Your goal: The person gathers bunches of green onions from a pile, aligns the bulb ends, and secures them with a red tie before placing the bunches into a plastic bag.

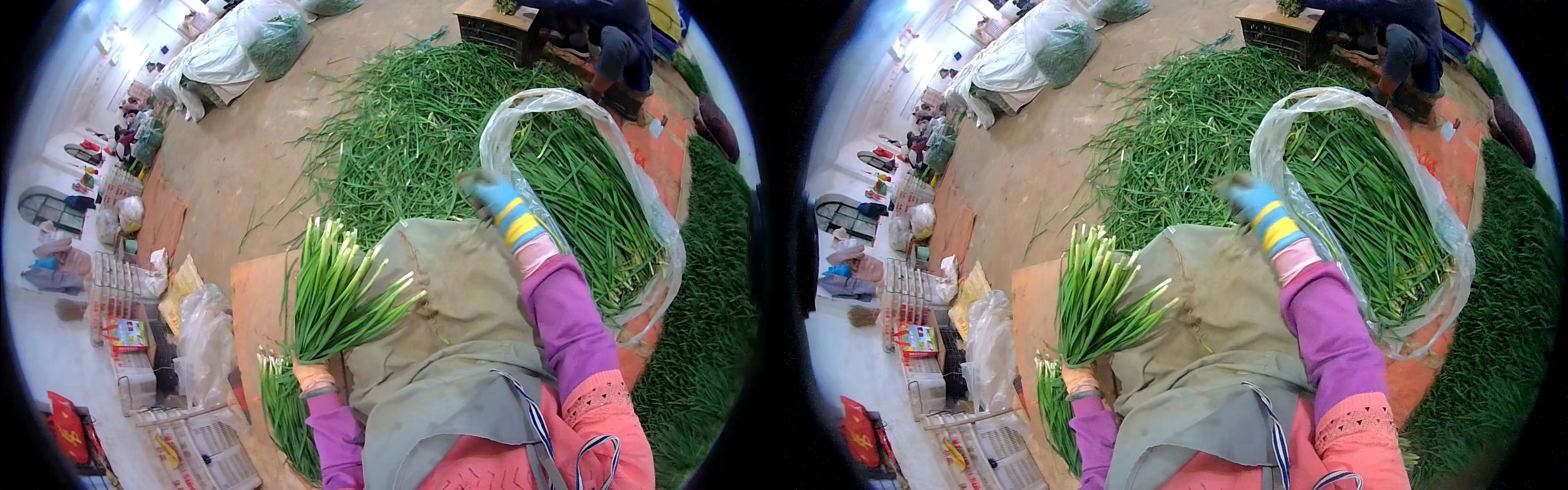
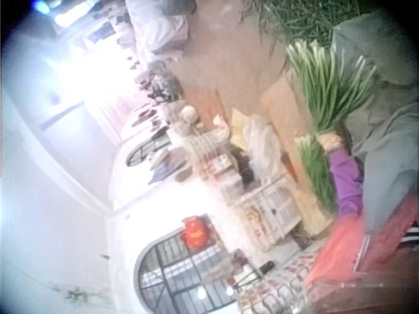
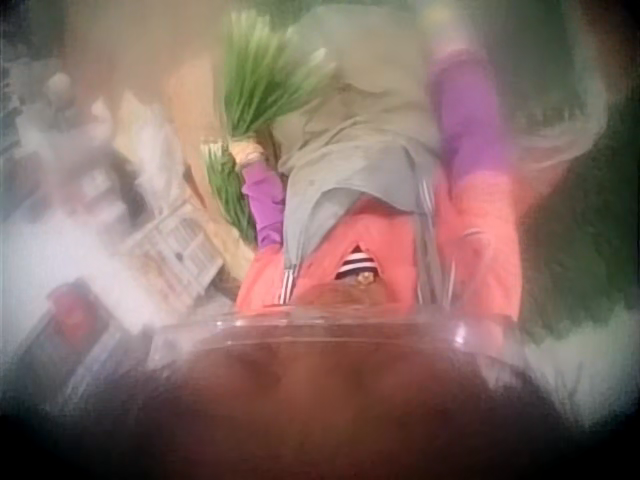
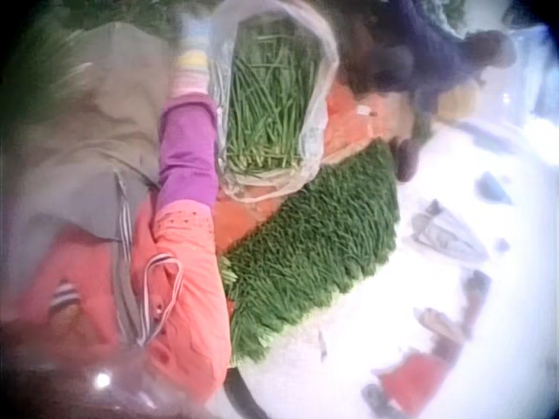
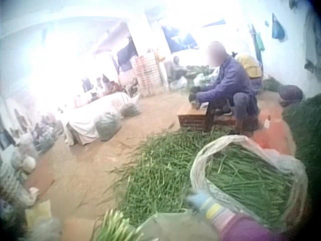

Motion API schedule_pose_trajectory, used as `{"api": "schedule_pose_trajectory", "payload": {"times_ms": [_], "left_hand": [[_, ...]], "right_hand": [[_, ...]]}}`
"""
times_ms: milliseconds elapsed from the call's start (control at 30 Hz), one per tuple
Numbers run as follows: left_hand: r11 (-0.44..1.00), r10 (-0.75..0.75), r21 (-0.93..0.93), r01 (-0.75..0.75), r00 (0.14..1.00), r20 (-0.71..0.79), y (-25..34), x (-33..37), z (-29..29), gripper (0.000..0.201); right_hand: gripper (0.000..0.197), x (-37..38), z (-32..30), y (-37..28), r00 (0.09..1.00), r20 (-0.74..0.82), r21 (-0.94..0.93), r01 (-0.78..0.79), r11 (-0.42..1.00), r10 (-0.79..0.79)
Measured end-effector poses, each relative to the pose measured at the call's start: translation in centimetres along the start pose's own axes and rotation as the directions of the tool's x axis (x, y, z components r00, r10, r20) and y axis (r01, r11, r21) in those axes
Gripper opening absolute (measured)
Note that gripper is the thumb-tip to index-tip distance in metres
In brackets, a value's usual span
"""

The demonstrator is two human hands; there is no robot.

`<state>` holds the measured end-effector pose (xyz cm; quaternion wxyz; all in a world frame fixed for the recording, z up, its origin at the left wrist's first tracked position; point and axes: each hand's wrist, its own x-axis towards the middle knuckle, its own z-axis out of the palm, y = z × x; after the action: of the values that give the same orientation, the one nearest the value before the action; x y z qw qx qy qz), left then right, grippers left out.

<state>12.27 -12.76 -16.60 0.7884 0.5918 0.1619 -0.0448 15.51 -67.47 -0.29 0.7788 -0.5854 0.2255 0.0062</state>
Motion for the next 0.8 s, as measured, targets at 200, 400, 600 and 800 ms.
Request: {"api": "schedule_pose_trajectory", "payload": {"times_ms": [200, 400, 600, 800], "left_hand": [[0.485, 0.275, 0.780, -0.394, 0.916, 0.292, 0.8, 0.2, -3.5, 0.040], [0.929, -0.152, -0.360, 0.087, 0.976, -0.155, 3.2, -1.9, 1.9, 0.042], [0.995, 0.101, 0.027, -0.098, 0.976, -0.194, 6.6, -4.7, 6.5, 0.045], [0.969, 0.003, -0.239, -0.069, 0.965, -0.264, 10.1, -6.1, 12.7, 0.054]], "right_hand": [[0.043, -2.2, 11.0, 1.3, 0.772, 0.611, -0.023, 0.235, 0.972, -0.172], [0.029, -2.6, 13.7, 1.6, 0.741, 0.671, -0.601, 0.523, 0.604, 0.027], [0.032, -3.3, 12.9, 3.4, 0.756, 0.600, -0.588, 0.638, 0.497, -0.261], [0.018, 5.8, 2.0, 2.6, 0.661, 0.255, -0.910, 0.410, 0.055, -0.705]]}}
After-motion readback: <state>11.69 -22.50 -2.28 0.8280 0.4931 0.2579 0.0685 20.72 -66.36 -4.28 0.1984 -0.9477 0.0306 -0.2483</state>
